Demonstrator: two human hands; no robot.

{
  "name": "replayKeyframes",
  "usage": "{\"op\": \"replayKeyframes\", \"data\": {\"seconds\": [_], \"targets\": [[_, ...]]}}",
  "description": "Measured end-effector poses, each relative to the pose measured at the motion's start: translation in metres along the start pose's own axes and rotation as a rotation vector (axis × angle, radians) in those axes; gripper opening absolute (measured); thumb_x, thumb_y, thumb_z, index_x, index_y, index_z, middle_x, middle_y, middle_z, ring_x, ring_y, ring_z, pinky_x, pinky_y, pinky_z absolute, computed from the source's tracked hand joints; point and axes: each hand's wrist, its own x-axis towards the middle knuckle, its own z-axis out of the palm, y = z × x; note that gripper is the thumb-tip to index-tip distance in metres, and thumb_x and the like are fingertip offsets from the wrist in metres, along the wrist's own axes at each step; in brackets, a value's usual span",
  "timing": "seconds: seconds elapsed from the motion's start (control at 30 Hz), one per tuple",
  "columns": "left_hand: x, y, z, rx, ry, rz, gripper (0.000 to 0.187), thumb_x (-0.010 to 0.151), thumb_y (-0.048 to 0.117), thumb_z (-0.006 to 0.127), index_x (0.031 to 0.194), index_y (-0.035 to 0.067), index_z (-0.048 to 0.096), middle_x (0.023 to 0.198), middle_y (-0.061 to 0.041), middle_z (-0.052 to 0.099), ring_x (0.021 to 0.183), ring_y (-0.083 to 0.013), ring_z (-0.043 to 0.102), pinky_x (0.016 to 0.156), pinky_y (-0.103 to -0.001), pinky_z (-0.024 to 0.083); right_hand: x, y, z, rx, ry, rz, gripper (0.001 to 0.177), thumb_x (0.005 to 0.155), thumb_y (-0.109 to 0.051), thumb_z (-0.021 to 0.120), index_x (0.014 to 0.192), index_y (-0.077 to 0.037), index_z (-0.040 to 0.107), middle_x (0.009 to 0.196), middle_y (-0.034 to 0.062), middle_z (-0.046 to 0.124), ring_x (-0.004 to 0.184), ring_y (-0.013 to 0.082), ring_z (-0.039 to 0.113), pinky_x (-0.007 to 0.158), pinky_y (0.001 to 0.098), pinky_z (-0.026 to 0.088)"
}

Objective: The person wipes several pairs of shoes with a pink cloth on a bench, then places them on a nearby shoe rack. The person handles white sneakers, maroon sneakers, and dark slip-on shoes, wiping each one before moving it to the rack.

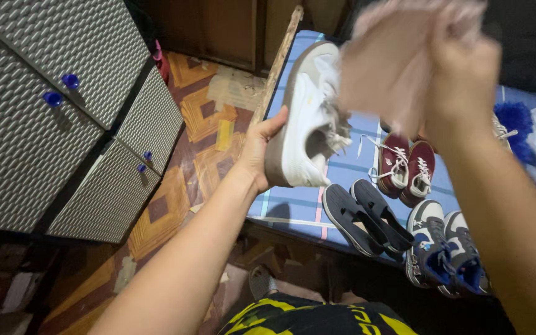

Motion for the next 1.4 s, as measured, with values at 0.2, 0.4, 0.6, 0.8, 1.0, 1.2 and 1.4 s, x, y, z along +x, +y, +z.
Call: {"op": "replayKeyframes", "data": {"seconds": [0.2, 0.4, 0.6, 0.8, 1.0, 1.2, 1.4], "targets": [[0.014, -0.02, 0.018, 0.112, 0.133, 0.039, 0.056, 0.1, 0.048, 0.059, 0.132, 0.001, 0.062, 0.119, -0.016, 0.07, 0.104, -0.0312, 0.069, 0.095, -0.046, 0.055, 0.006, 0.022, 0.076, -1.025, -0.107, 0.172, 0.041, 0.116, -0.026, 0.041, 0.139, 0.002, 0.06, 0.111, 0.0308, 0.071, 0.105, 0.0442, 0.067, 0.094, 0.0494, 0.051], [0.006, -0.028, 0.02, 0.04, 0.133, 0.115, 0.044, 0.096, 0.037, 0.049, 0.124, 0.008, 0.066, 0.116, -0.014, 0.075, 0.101, -0.0294, 0.075, 0.089, -0.048, 0.059, -0.067, 0.024, 0.079, -0.862, -0.313, -0.308, 0.052, 0.104, -0.029, 0.048, 0.146, 0.0, 0.055, 0.15, 0.0257, 0.053, 0.145, 0.0427, 0.042, 0.122, 0.047, 0.025], [0.031, -0.055, 0.037, 0.023, 0.079, 0.173, 0.052, 0.105, 0.042, 0.055, 0.136, 0.001, 0.059, 0.123, -0.016, 0.069, 0.107, -0.0297, 0.07, 0.099, -0.048, 0.056, 0.004, 0.059, 0.059, -0.783, -0.276, 0.017, 0.041, 0.107, -0.021, 0.044, 0.143, -0.01, 0.061, 0.149, 0.0213, 0.056, 0.142, 0.0401, 0.048, 0.121, 0.0537, 0.019], [0.057, -0.081, 0.038, 0.029, 0.339, 0.297, 0.056, 0.093, 0.043, 0.049, 0.133, 0.006, 0.06, 0.12, -0.015, 0.074, 0.107, -0.0306, 0.073, 0.094, -0.049, 0.057, -0.047, 0.052, 0.007, -0.568, -0.437, 0.099, 0.051, 0.101, -0.021, 0.054, 0.151, -0.011, 0.05, 0.139, 0.023, 0.061, 0.13, 0.0365, 0.059, 0.109, 0.0418, 0.044], [0.077, -0.105, 0.052, -0.006, 0.205, 0.264, 0.07, 0.098, 0.061, 0.05, 0.136, 0.003, 0.06, 0.125, -0.018, 0.066, 0.109, -0.0363, 0.066, 0.098, -0.053, 0.052, -0.076, 0.026, -0.088, -0.26, -0.646, 0.25, 0.044, 0.096, -0.026, 0.061, 0.136, -0.009, 0.067, 0.112, 0.014, 0.077, 0.092, 0.0182, 0.064, 0.08, 0.0334, 0.051], [0.095, -0.124, 0.096, 0.08, 0.319, 0.335, 0.064, 0.093, 0.057, 0.052, 0.133, 0.007, 0.061, 0.122, -0.013, 0.07, 0.108, -0.0343, 0.069, 0.096, -0.052, 0.054, -0.032, 0.04, -0.186, -0.072, -0.373, 0.481, 0.032, 0.093, -0.017, 0.057, 0.117, 0.001, 0.069, 0.096, 0.0136, 0.072, 0.073, 0.0186, 0.066, 0.06, 0.035, 0.056], [0.109, -0.151, 0.123, 0.22, 0.344, 0.401, 0.057, 0.099, 0.048, 0.053, 0.132, 0.003, 0.063, 0.124, -0.013, 0.071, 0.109, -0.0275, 0.07, 0.097, -0.044, 0.055, -0.007, 0.023, -0.195, 0.637, 0.155, 0.316, 0.041, 0.105, -0.041, 0.048, 0.116, -0.005, 0.063, 0.104, 0.0058, 0.072, 0.098, 0.0192, 0.074, 0.087, 0.0383, 0.064]]}}
